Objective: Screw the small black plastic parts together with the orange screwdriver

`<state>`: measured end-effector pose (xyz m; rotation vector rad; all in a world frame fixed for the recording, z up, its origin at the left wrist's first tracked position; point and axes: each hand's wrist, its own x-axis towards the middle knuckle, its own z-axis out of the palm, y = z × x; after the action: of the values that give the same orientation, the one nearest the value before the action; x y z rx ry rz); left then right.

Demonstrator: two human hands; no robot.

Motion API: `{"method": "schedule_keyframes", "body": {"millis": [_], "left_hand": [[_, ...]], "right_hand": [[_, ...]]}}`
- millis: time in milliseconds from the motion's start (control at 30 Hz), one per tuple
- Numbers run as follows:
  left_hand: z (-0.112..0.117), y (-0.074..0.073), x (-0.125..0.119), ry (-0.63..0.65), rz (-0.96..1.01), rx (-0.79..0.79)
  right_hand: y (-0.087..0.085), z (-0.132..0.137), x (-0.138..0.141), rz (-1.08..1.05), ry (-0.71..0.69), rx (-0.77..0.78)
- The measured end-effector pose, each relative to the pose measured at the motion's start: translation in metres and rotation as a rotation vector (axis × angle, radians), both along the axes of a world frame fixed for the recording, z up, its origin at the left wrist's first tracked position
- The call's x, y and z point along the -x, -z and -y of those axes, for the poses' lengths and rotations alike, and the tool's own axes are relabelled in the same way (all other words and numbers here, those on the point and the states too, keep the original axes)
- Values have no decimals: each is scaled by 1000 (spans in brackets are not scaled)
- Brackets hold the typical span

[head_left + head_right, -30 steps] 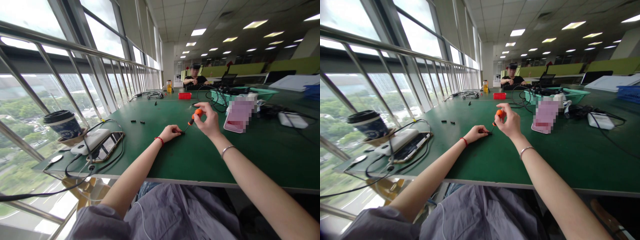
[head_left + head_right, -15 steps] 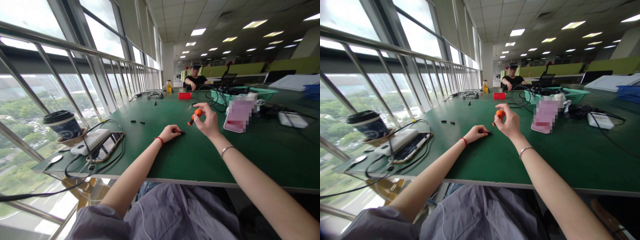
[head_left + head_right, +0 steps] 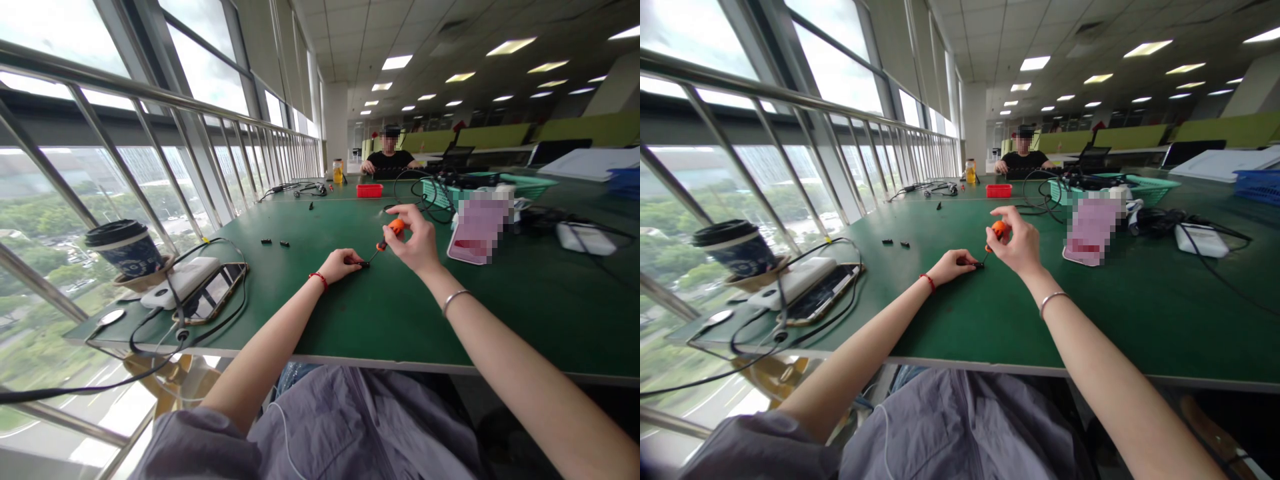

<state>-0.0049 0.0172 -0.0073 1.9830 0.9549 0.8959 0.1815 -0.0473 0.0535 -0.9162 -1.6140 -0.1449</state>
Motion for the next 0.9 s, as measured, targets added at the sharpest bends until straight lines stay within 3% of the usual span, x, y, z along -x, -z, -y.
{"method": "schedule_keyframes", "body": {"millis": [533,733,900], "left_hand": [[-3,3,1,-1,-8,-13],[-1,1,0,-5,-2,-10],[0,0,0,-4,-9,-10]], "right_hand": [[0,-1,1,-10,14,19],[1,-2,1,1,-43,-35],[0,0,2,10,-3,25]]}}
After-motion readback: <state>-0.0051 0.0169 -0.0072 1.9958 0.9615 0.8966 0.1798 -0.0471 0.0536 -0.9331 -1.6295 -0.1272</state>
